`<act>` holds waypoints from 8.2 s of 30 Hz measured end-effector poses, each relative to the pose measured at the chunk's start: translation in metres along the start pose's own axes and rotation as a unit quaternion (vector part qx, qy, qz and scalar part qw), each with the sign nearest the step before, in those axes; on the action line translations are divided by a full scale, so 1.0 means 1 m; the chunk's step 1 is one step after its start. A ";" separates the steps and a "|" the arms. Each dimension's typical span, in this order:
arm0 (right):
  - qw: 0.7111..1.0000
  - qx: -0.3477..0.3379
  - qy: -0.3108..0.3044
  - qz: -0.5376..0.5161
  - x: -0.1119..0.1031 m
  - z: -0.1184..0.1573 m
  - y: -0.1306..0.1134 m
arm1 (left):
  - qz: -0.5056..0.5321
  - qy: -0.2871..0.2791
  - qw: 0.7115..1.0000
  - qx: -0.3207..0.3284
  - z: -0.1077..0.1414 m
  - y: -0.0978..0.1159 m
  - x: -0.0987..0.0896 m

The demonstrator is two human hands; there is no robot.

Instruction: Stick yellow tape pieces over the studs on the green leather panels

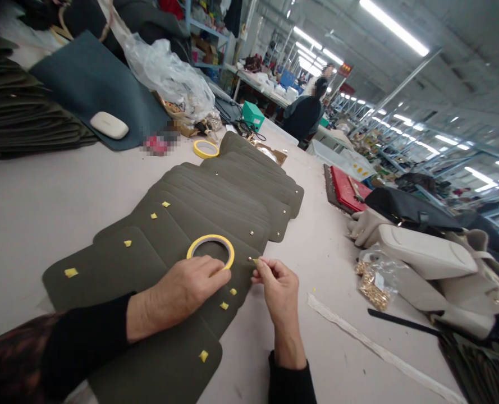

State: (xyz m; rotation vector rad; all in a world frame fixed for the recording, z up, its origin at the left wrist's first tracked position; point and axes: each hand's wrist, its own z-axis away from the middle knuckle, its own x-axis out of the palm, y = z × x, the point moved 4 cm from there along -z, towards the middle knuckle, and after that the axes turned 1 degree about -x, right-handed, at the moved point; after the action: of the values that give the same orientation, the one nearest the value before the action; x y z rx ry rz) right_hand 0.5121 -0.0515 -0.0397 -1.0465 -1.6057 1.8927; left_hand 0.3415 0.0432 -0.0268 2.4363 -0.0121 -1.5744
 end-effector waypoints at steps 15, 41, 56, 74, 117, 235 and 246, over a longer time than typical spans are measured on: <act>0.955 -0.098 -0.029 0.280 0.020 -0.014 0.003 | -0.021 -0.077 0.997 -0.007 -0.004 -0.003 0.014; 0.863 -0.128 -0.027 0.487 0.045 -0.017 -0.029 | -0.005 -0.027 1.000 -0.002 -0.008 -0.016 0.006; 0.950 -0.244 -0.090 0.175 0.028 0.044 -0.032 | 0.142 0.062 0.988 0.014 0.001 -0.023 -0.014; 0.857 -0.417 -0.041 0.299 0.045 0.061 -0.047 | 0.148 -0.015 0.989 -0.007 0.001 -0.016 -0.016; 0.819 -0.360 -0.127 0.429 0.033 0.024 -0.025 | 0.009 -0.066 0.998 -0.019 0.008 -0.013 0.004; 0.892 -0.376 -0.119 0.221 0.043 0.047 -0.049 | 0.136 -0.016 0.990 0.015 -0.008 -0.023 -0.011; 0.855 -0.438 -0.006 0.278 0.046 0.048 -0.041 | 0.157 -0.027 0.987 -0.011 -0.008 -0.021 -0.015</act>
State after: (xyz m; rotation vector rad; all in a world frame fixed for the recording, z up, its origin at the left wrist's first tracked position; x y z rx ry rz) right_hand 0.4412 -0.0385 -0.0099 -2.0444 -2.4497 1.3954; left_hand 0.3402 0.0675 -0.0146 2.2402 -0.3659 -1.4874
